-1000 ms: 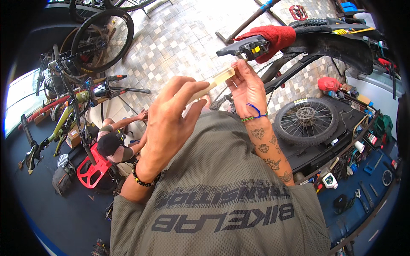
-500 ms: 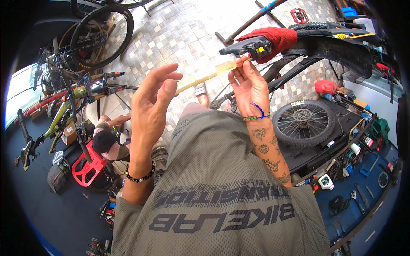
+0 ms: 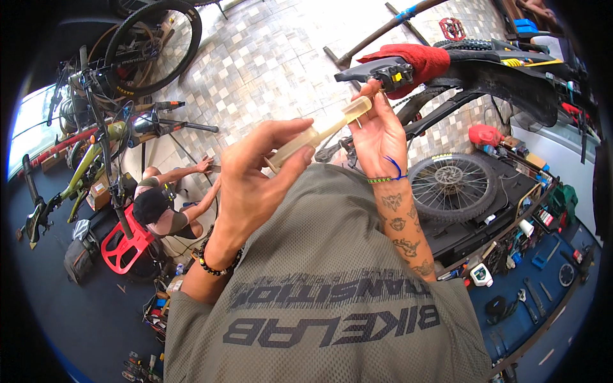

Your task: The person uses a syringe to apply lubricant to bicycle brake or derailleur cables, then wipes the area with a red cloth. The person repeats the lubrication and wiping steps on the same cable section multiple times.

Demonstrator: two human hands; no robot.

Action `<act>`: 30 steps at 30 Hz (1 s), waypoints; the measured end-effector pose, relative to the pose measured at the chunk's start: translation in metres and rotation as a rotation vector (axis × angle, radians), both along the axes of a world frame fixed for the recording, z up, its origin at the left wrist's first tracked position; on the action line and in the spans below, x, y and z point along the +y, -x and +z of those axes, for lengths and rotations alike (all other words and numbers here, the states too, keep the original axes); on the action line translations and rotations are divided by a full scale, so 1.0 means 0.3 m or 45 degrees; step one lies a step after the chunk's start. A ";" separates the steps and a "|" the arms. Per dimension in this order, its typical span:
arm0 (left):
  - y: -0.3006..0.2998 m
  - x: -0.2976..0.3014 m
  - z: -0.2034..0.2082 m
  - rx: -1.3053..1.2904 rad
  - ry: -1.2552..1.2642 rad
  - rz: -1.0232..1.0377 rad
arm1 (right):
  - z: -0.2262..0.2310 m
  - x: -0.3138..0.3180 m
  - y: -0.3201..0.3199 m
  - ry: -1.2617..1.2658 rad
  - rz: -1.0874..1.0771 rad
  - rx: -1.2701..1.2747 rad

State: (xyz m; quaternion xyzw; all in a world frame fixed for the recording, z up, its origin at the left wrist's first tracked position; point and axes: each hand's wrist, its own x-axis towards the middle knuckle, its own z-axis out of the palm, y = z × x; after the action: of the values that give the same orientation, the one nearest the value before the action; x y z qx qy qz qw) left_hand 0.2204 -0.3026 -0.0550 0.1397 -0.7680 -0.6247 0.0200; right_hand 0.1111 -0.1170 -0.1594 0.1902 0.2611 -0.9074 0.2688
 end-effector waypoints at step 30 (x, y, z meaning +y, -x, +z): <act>0.054 0.003 0.030 0.280 0.331 0.041 | 0.019 0.009 -0.001 0.030 -0.002 -0.131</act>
State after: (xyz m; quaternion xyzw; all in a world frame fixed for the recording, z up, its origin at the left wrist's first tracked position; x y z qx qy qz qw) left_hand 0.2041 -0.3017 -0.0459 0.0793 -0.8332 -0.5312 0.1317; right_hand 0.1114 -0.1141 -0.1538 0.2336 0.2362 -0.8996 0.2835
